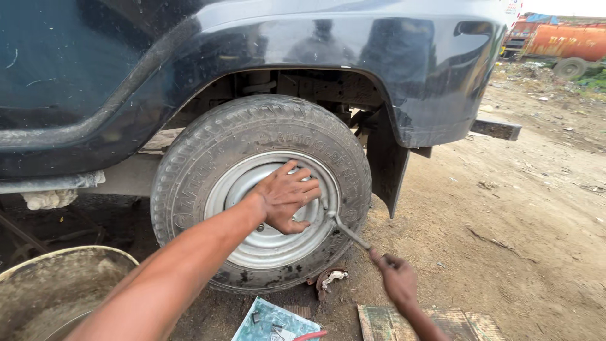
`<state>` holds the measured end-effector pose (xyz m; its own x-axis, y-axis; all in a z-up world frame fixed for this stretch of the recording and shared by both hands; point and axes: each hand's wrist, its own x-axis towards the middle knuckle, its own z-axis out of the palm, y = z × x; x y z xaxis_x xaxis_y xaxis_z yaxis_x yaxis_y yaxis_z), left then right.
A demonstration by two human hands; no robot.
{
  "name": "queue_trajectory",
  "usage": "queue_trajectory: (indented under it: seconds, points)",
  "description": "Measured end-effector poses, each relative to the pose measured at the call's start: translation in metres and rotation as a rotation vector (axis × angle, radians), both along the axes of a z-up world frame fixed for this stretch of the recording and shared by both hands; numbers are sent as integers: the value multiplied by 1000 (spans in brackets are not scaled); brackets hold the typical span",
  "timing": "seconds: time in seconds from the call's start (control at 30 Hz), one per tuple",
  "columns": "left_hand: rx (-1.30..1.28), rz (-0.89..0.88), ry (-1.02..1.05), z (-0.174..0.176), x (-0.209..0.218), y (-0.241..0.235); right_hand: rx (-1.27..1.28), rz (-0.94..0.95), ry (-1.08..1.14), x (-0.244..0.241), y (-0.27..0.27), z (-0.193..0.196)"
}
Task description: The person tightens the lug nuts on a vehicle tire using a lug wrench. They rotate the wrench across multiple nuts to secure the wheel to the hub.
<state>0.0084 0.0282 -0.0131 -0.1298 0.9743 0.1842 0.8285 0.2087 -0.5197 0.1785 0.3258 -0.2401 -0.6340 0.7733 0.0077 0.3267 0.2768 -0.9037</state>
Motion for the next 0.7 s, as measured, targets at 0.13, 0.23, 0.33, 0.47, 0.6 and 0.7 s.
queue_trajectory:
  seconds: [0.13,0.23,0.33,0.47,0.6,0.7]
  points:
    - [-108,-150,57,8,-3,15,211,73,-138,23,20,60]
    - [-143,-270,59,6,-4,26,248,49,-217,39,12,80]
    - [-229,-262,52,2,0,37,237,37,-262,43,4,88]
    - [-320,65,19,-23,26,50,326,32,-291,42,7,102]
    - [349,7,-181,-81,66,15,366,33,-203,42,5,124]
    - [675,139,-234,-103,69,-15,502,128,-51,36,-14,131]
